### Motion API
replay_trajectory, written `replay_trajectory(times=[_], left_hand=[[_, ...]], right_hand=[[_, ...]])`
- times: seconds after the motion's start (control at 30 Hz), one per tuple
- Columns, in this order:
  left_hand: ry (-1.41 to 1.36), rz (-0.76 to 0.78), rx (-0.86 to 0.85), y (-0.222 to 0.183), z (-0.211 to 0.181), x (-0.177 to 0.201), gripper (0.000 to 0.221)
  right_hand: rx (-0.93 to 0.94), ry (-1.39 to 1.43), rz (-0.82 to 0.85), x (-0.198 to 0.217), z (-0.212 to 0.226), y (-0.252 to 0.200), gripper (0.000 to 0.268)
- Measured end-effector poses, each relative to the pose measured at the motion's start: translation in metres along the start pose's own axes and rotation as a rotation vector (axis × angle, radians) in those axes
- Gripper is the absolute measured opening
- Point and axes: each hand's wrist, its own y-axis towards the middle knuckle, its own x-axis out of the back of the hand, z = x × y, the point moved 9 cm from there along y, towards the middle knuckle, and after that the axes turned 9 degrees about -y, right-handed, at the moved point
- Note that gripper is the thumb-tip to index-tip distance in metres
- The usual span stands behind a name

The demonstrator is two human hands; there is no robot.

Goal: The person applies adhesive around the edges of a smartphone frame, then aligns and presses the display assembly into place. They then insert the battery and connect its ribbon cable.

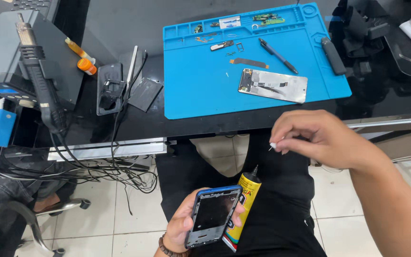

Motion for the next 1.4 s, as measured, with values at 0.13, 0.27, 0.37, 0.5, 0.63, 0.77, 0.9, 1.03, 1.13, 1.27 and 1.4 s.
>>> replay_trajectory(times=[0.13, 0.27, 0.37, 0.5, 0.63, 0.77, 0.9, 1.03, 1.13, 1.27, 1.4], left_hand=[[-0.02, -0.016, -0.025, 0.0, -0.003, 0.001, 0.062], [-0.014, -0.02, -0.023, 0.009, -0.005, -0.002, 0.073], [-0.014, -0.03, -0.031, 0.015, -0.007, 0.001, 0.077], [-0.028, -0.098, -0.054, 0.026, -0.015, 0.0, 0.08], [-0.014, -0.063, -0.096, 0.029, -0.017, 0.0, 0.076], [-0.119, -0.123, -0.085, 0.034, -0.009, 0.003, 0.079], [-0.139, -0.103, -0.099, 0.048, -0.006, -0.015, 0.081], [-0.171, -0.138, -0.088, 0.044, -0.005, -0.014, 0.081], [-0.145, -0.141, -0.114, 0.037, -0.011, -0.015, 0.082], [-0.022, -0.133, -0.158, 0.039, -0.018, -0.02, 0.076], [-0.065, -0.175, -0.148, 0.042, -0.014, -0.01, 0.076]], right_hand=[[-0.214, 0.0, -0.274, 0.046, -0.066, -0.015, 0.005], [-0.227, -0.847, -0.703, 0.095, -0.132, -0.035, 0.008], [-0.165, -1.166, -0.682, 0.084, -0.151, -0.031, 0.007], [-0.095, -1.302, -0.685, 0.075, -0.133, -0.032, 0.006], [-0.068, -1.313, -0.63, 0.047, -0.067, -0.039, 0.018], [0.405, -1.077, -0.549, -0.039, 0.026, -0.048, 0.032], [0.615, -1.02, -0.529, -0.083, 0.048, -0.052, 0.016], [0.674, -0.986, -0.551, -0.082, 0.041, -0.049, 0.013], [0.685, -0.88, -0.54, -0.079, 0.016, -0.058, 0.019], [0.491, -0.758, -0.728, -0.045, -0.001, -0.07, 0.042], [0.35, -0.445, -0.888, -0.017, 0.001, -0.071, 0.052]])
